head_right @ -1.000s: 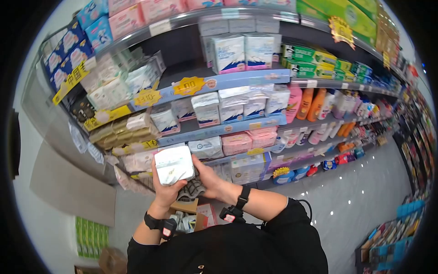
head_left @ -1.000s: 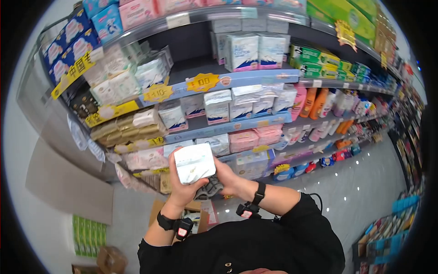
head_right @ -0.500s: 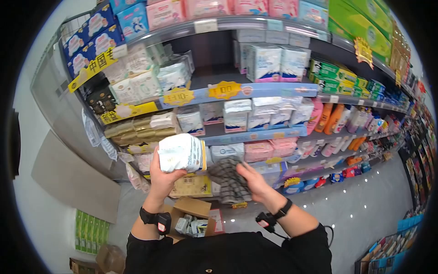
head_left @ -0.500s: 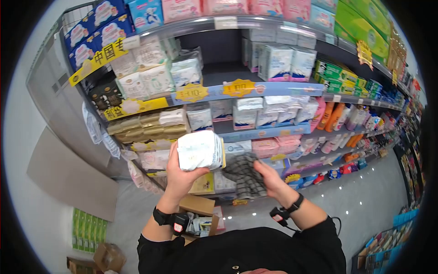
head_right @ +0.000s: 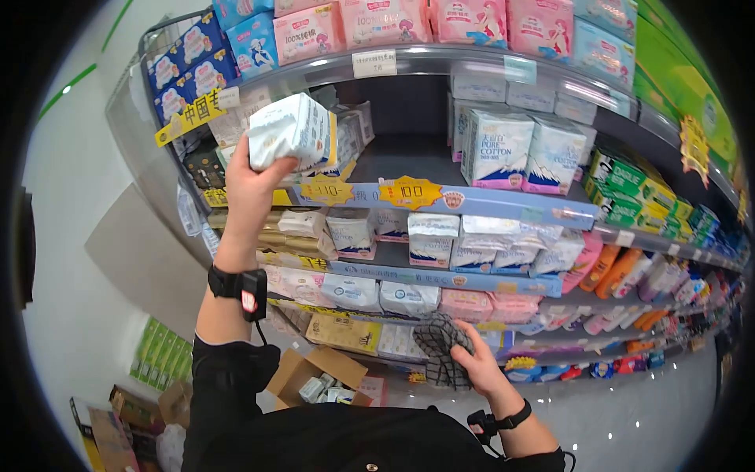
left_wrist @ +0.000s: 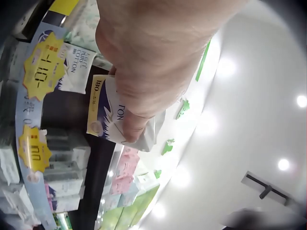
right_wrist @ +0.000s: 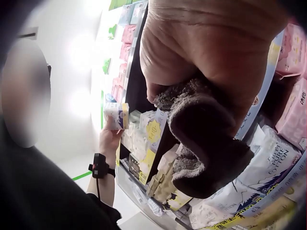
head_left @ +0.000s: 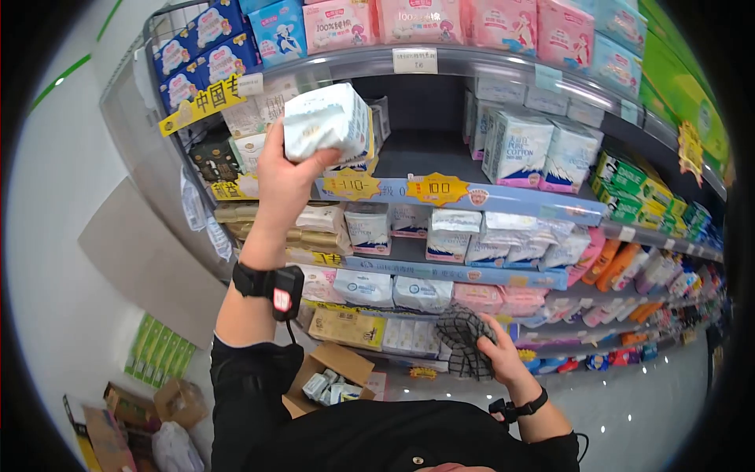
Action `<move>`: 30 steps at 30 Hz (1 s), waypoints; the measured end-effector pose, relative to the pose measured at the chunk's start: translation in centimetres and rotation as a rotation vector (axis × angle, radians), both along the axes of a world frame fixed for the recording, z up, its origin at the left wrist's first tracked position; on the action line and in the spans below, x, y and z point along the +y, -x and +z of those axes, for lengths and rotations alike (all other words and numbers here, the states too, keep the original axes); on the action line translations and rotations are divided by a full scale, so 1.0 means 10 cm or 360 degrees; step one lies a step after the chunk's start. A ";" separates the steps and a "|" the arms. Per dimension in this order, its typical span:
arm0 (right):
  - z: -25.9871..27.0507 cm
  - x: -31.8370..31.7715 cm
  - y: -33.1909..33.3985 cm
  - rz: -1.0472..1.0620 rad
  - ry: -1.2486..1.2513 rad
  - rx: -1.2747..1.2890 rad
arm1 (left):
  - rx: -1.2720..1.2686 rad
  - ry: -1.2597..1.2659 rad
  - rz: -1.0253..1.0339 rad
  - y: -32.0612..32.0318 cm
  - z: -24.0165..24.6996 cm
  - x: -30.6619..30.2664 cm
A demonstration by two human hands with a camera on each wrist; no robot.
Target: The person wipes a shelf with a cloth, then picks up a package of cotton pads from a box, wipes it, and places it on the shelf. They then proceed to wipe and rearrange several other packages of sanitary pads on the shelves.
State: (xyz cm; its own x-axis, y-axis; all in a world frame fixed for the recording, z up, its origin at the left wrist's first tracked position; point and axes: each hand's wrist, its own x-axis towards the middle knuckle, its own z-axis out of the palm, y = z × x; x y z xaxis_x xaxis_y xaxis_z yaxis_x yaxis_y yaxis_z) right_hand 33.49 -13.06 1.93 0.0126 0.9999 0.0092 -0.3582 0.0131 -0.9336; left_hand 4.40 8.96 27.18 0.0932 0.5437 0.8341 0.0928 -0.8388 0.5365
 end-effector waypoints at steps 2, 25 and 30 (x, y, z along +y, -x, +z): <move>-0.07 0.07 -0.17 0.0100 -0.0028 -0.0035 | -0.0112 0.0251 -0.0221 -0.03 0.13 0.09; -0.10 0.48 -0.25 0.0377 0.0025 -0.0141 | 0.0229 0.0182 0.0437 -0.22 0.28 0.64; -0.15 0.37 -0.22 0.0316 0.0033 -0.0125 | 0.0454 -0.0056 0.0713 -0.21 0.26 0.61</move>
State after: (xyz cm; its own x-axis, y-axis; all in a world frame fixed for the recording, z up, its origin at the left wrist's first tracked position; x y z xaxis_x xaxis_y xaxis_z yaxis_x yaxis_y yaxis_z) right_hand 35.72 -9.39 0.40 -0.1845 0.9827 -0.0184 -0.2779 -0.0701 -0.9581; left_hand 6.54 15.10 29.76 0.0837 0.5543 0.8281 0.5843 -0.7004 0.4098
